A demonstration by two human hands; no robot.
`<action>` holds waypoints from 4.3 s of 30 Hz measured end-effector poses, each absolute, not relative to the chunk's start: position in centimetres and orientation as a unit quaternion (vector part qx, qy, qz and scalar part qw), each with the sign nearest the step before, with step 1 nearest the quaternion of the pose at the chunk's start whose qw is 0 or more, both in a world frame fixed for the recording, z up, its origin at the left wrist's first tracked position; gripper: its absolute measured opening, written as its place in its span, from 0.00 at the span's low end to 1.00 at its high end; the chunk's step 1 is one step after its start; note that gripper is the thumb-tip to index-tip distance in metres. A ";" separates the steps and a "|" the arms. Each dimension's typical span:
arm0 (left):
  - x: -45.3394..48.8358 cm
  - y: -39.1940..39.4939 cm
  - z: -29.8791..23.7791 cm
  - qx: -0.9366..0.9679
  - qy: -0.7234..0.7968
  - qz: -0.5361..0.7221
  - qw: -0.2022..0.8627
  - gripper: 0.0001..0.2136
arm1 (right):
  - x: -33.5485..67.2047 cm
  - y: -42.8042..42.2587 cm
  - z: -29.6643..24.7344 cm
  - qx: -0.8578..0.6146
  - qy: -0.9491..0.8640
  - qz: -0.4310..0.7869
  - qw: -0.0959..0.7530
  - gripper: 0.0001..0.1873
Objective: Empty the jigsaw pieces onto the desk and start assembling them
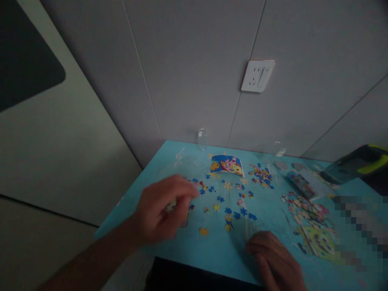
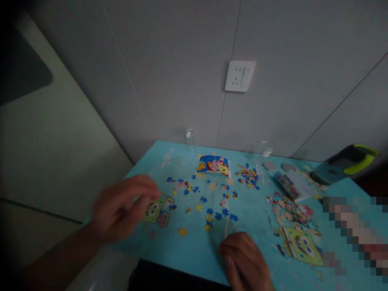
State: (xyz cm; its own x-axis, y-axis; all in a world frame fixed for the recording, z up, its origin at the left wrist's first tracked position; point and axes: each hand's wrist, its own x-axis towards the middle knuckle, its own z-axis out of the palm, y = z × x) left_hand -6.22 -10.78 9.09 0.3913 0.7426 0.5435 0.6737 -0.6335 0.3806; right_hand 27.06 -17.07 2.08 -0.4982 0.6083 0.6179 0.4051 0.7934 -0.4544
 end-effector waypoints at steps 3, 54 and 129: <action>-7.6 -5.3 6.2 0.852 0.417 0.315 0.015 0.11 | 28.0 -16.5 1.7 -0.298 -0.871 0.125 0.370 0.18; -6.8 -0.9 -1.6 0.845 0.441 0.240 0.184 0.10 | 31.8 -3.4 2.5 -0.500 -0.760 0.063 0.412 0.09; -4.9 -3.6 0.1 0.853 0.429 0.250 0.159 0.06 | 28.0 -4.8 1.9 -0.358 -0.888 0.190 0.217 0.10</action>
